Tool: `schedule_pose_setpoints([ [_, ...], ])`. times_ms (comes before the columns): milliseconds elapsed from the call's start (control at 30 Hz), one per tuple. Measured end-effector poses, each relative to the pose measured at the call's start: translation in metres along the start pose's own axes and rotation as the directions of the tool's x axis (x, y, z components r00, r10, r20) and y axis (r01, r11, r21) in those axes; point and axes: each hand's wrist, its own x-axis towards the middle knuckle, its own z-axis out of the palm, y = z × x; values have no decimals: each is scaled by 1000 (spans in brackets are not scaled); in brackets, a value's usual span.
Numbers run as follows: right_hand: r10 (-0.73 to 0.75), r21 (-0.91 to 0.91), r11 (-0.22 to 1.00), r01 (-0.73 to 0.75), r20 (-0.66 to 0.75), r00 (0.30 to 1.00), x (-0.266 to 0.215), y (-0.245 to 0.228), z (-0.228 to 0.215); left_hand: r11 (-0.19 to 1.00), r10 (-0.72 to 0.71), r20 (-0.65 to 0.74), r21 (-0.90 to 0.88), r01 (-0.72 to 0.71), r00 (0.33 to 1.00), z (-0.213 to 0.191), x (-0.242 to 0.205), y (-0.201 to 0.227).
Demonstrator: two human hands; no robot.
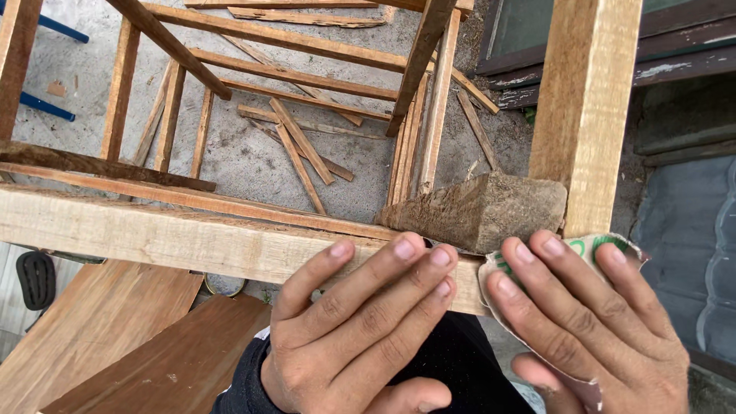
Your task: The person sands the surface and edges of a wooden frame by hand using a piece of sandpaper.
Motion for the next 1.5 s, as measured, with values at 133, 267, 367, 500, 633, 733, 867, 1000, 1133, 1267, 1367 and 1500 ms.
schedule_pose_setpoints([
  [133,-37,50,998,36,11,999,5,3,-6,990,-109,-38,-96,105,993,2,-2,4],
  [267,-189,28,982,188,35,981,13,3,-1,989,-93,-88,-120,83,992,10,-7,-2],
  [367,-280,96,958,272,82,957,20,19,-11,987,-115,-113,-128,100,987,13,-12,2],
  [500,-382,125,921,369,100,919,29,37,-17,988,-124,-118,-103,112,985,15,-12,3],
  [633,-457,200,882,427,140,878,36,42,-8,993,-84,-190,-92,68,978,20,-12,-2],
  [733,-480,214,868,448,132,867,35,47,-8,996,-79,-203,-62,67,976,20,-12,-2],
  [867,-453,59,891,450,140,880,29,47,-4,996,-73,-201,-63,62,977,20,-12,-2],
  [1000,-392,44,920,390,159,906,24,43,-7,998,-29,-246,-67,13,969,25,-16,-7],
  [1133,-349,43,937,346,144,926,27,33,-2,997,11,-197,-76,-27,980,20,-17,-12],
  [1267,-286,-26,956,293,144,947,31,19,-3,998,-25,-186,-68,13,982,4,-19,-13],
  [1367,-251,-18,967,255,122,960,37,5,4,994,-112,-145,-9,111,983,-13,-24,-23],
  [1500,-153,-45,987,157,70,986,50,-29,13,990,-120,-18,72,121,993,-31,-33,-40],
])
